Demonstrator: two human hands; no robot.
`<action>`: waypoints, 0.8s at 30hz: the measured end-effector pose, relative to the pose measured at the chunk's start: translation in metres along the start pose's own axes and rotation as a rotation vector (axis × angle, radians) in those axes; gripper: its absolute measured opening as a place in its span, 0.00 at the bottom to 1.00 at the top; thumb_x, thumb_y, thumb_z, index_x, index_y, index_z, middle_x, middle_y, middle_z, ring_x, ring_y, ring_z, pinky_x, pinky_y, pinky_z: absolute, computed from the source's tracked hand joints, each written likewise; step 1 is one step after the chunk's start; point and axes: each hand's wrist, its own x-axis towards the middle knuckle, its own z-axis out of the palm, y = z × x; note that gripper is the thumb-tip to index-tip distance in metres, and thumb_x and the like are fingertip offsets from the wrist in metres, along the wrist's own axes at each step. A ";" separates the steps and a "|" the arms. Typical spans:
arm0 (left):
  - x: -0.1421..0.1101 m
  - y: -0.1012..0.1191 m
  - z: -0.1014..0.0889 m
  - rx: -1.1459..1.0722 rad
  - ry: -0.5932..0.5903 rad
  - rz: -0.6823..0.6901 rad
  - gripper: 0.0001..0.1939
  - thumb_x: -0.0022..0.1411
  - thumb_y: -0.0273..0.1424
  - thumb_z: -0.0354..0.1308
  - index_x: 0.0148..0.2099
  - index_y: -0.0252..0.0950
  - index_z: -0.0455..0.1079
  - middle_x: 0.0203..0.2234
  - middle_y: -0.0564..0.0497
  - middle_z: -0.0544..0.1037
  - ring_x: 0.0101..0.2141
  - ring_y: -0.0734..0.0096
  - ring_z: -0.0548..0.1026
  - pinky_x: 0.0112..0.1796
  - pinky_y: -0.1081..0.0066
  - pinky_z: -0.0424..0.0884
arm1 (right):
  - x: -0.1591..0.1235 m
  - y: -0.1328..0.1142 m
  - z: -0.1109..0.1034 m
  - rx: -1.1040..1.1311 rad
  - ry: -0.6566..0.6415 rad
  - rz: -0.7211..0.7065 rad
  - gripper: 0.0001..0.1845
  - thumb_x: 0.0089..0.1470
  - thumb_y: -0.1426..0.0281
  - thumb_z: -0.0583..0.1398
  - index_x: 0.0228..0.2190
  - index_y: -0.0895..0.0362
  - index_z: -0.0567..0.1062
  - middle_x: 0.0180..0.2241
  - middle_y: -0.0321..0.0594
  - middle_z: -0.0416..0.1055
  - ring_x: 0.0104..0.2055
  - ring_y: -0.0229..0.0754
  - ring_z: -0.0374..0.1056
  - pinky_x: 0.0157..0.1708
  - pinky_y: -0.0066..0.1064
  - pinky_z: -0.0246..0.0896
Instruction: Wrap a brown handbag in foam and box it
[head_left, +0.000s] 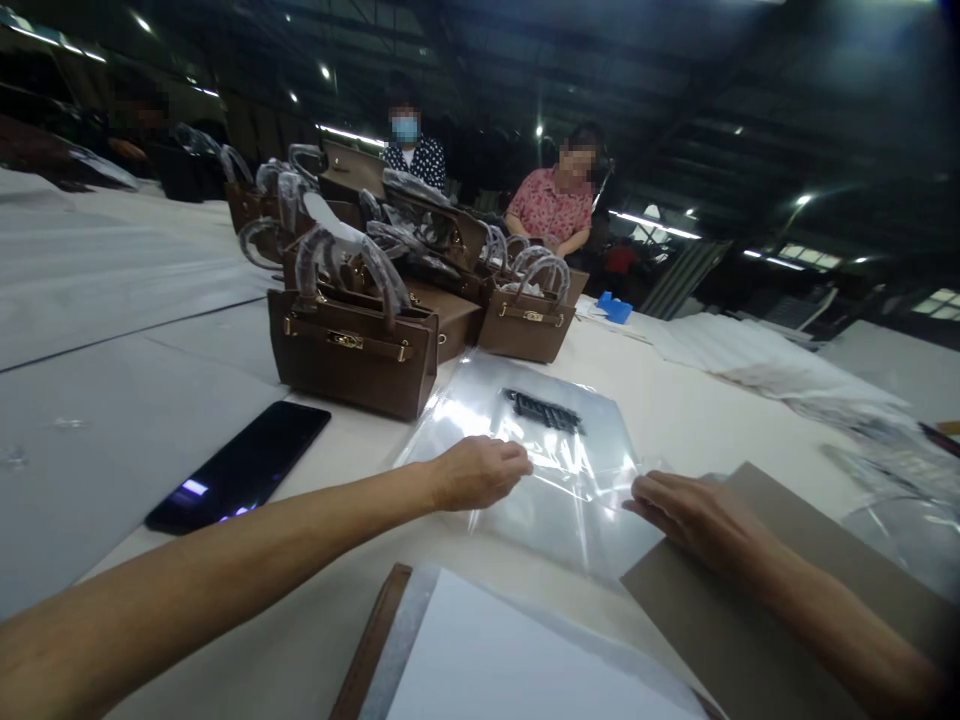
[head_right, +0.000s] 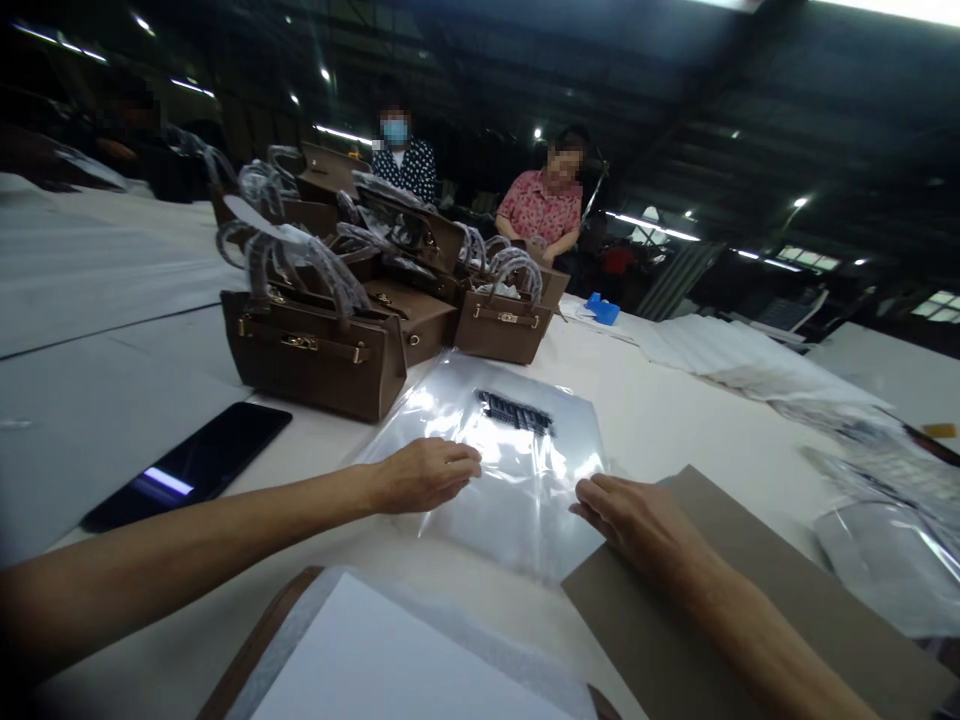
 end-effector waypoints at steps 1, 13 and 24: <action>-0.001 0.001 -0.001 -0.025 0.027 0.005 0.12 0.62 0.28 0.45 0.47 0.35 0.64 0.48 0.43 0.69 0.41 0.66 0.72 0.38 0.68 0.69 | 0.000 -0.001 0.002 -0.008 0.006 -0.015 0.13 0.61 0.65 0.47 0.26 0.56 0.61 0.24 0.35 0.61 0.23 0.34 0.57 0.24 0.28 0.45; 0.024 0.018 0.005 -0.039 0.126 0.269 0.18 0.65 0.33 0.40 0.56 0.47 0.58 0.60 0.42 0.53 0.54 0.60 0.60 0.45 0.61 0.62 | 0.025 -0.021 0.010 -0.007 0.110 0.023 0.16 0.60 0.62 0.47 0.24 0.56 0.59 0.21 0.32 0.60 0.22 0.34 0.56 0.25 0.29 0.44; 0.002 0.005 0.014 0.108 -0.228 -0.280 0.10 0.59 0.25 0.50 0.30 0.31 0.71 0.32 0.42 0.74 0.34 0.57 0.73 0.33 0.59 0.67 | 0.002 -0.020 0.007 0.041 0.233 -0.051 0.13 0.58 0.66 0.52 0.23 0.58 0.61 0.20 0.32 0.56 0.22 0.33 0.53 0.26 0.27 0.45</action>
